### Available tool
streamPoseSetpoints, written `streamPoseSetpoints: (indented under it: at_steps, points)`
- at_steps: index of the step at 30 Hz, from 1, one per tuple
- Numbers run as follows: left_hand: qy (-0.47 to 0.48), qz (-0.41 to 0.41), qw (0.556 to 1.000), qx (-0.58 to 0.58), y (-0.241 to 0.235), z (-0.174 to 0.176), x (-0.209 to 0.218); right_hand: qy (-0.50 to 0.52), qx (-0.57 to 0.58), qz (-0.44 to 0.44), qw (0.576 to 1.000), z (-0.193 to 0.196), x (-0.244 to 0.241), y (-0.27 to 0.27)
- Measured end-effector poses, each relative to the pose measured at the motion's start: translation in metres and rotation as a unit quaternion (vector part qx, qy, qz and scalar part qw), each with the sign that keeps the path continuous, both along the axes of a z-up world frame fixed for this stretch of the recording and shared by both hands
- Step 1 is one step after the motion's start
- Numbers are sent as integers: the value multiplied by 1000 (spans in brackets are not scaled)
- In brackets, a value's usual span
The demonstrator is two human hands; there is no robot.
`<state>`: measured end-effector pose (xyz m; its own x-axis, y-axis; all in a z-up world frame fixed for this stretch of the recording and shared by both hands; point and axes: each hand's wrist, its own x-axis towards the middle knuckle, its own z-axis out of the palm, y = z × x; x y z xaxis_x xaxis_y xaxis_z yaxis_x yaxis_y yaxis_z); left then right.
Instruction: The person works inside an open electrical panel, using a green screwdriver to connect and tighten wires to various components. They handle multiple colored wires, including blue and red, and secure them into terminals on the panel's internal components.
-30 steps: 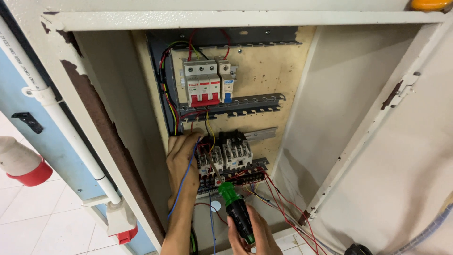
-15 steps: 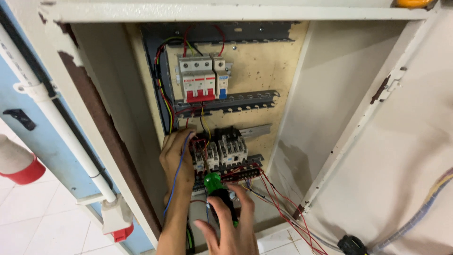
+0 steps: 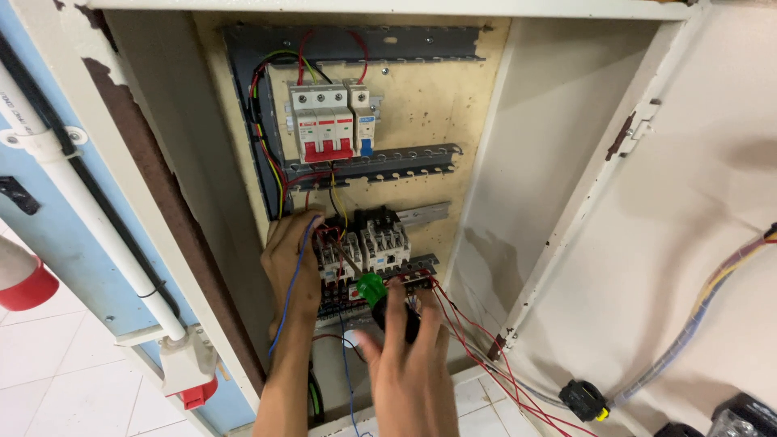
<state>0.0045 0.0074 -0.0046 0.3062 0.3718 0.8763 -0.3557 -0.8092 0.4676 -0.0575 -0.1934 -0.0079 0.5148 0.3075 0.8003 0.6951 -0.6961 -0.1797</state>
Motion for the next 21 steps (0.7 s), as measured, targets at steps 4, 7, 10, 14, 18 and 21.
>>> streamPoseSetpoints:
  at_steps: [4,7,10,14,18,21]
  points:
    - [-2,21,1000,16,-2,1,1,-54,-5,3,999,9,6,-4]
    - [-5,29,999,12,3,-5,7,-126,39,66,989,20,-6,-5]
    - [-13,18,999,28,2,-4,5,-153,52,160,974,23,-1,-6]
    - [-30,10,999,4,7,-19,19,-99,88,195,972,6,15,-9]
    - [17,53,993,101,-12,-24,15,-34,-41,12,998,7,30,-22]
    - [25,38,994,99,-33,-17,4,-102,-43,25,994,6,33,-24]
